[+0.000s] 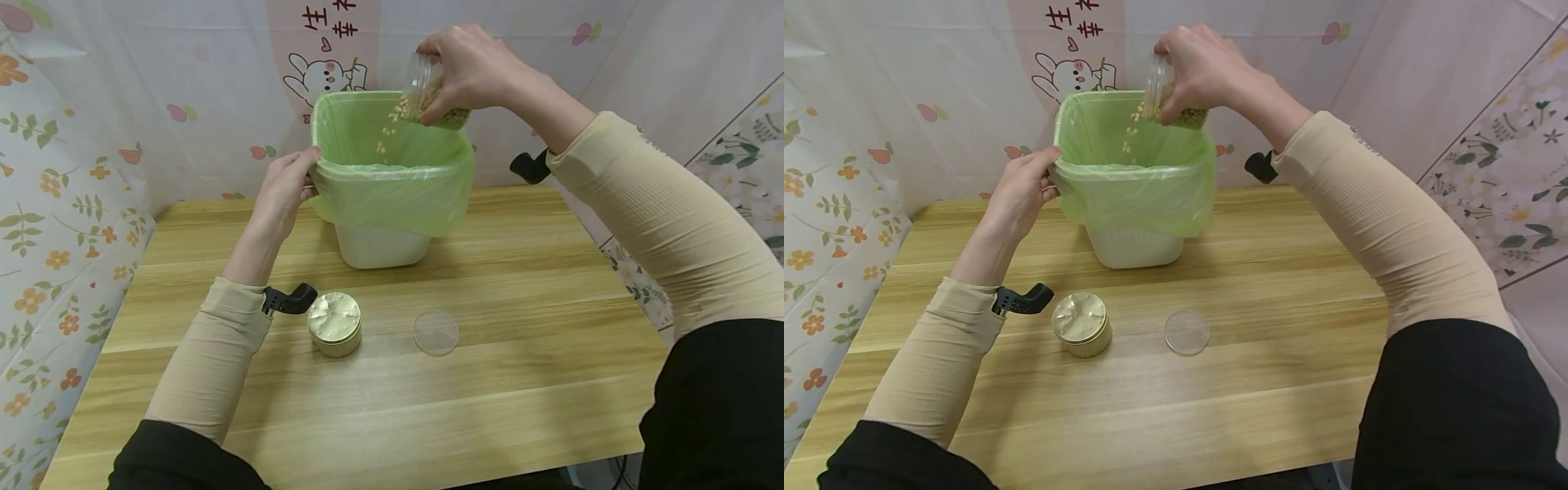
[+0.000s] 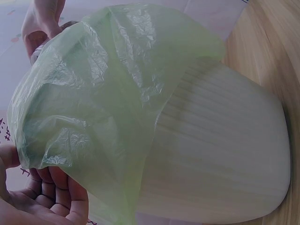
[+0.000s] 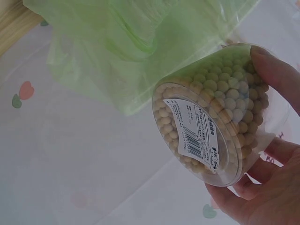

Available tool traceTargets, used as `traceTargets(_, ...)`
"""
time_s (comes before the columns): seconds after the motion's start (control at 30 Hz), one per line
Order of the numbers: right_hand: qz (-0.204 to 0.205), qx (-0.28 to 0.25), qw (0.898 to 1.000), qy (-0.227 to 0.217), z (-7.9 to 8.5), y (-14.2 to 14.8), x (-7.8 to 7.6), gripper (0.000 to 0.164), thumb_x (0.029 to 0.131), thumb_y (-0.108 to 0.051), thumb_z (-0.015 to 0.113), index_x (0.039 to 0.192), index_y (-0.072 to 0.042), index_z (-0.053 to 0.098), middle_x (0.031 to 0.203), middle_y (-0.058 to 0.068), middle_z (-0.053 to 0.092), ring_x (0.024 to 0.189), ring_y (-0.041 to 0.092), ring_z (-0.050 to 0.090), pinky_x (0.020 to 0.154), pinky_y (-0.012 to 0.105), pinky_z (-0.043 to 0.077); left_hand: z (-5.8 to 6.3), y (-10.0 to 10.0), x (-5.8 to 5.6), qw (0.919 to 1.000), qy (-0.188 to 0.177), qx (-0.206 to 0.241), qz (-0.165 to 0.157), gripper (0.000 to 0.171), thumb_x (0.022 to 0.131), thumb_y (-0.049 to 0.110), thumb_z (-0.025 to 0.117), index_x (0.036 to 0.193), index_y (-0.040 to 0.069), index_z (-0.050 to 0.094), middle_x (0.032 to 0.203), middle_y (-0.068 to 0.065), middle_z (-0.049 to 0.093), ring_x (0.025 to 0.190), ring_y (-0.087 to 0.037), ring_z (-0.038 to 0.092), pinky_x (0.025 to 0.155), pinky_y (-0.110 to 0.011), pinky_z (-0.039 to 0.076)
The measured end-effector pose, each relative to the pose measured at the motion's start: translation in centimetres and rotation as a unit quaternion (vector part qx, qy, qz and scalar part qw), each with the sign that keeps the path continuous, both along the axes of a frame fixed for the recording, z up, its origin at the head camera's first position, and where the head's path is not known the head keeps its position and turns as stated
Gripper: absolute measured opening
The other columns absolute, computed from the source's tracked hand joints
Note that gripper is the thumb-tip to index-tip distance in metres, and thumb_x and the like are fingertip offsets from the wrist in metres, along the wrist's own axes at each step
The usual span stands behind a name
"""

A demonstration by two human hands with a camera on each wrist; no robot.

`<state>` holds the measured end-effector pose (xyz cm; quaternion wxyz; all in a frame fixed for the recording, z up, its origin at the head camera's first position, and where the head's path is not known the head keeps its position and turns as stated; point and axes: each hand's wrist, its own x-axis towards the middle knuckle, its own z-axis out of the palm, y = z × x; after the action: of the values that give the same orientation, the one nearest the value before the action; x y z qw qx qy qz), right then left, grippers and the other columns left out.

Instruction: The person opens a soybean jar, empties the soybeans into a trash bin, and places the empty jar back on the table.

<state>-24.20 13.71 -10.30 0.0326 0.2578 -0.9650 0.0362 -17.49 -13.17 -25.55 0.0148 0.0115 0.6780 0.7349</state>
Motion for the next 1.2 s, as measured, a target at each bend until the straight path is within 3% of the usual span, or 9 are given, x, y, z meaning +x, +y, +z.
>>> traceTargets(1.03, -0.001, 0.034, 0.999, 0.016, 0.12, -0.32, 0.17, 0.096, 0.078, -0.029, 0.087, 0.157, -0.003, 0.038, 0.152, 0.025, 0.051, 0.131, 0.043, 0.049, 0.109, 0.062, 0.046, -0.04, -0.12, -0.23, 1.0000, -0.005, -0.007, -0.004, 0.029, 0.104, 0.037, 0.054, 0.106, 0.008, 0.061, 0.103, 0.001, 0.056, 0.094, -0.011, 0.055, 0.091, -0.027, 0.048)
traceTargets(1.2, 0.002, 0.032, 0.999, 0.017, 0.08, -0.39, 0.18, 0.096, 0.078, -0.029, 0.087, 0.157, -0.003, 0.039, 0.153, 0.024, 0.051, 0.132, 0.042, 0.049, 0.110, 0.061, 0.046, 0.16, -0.25, -0.26, 0.9997, -0.011, -0.024, 0.002, 0.030, 0.105, 0.037, 0.055, 0.109, 0.008, 0.062, 0.105, 0.001, 0.056, 0.096, -0.012, 0.056, 0.098, -0.030, 0.049)
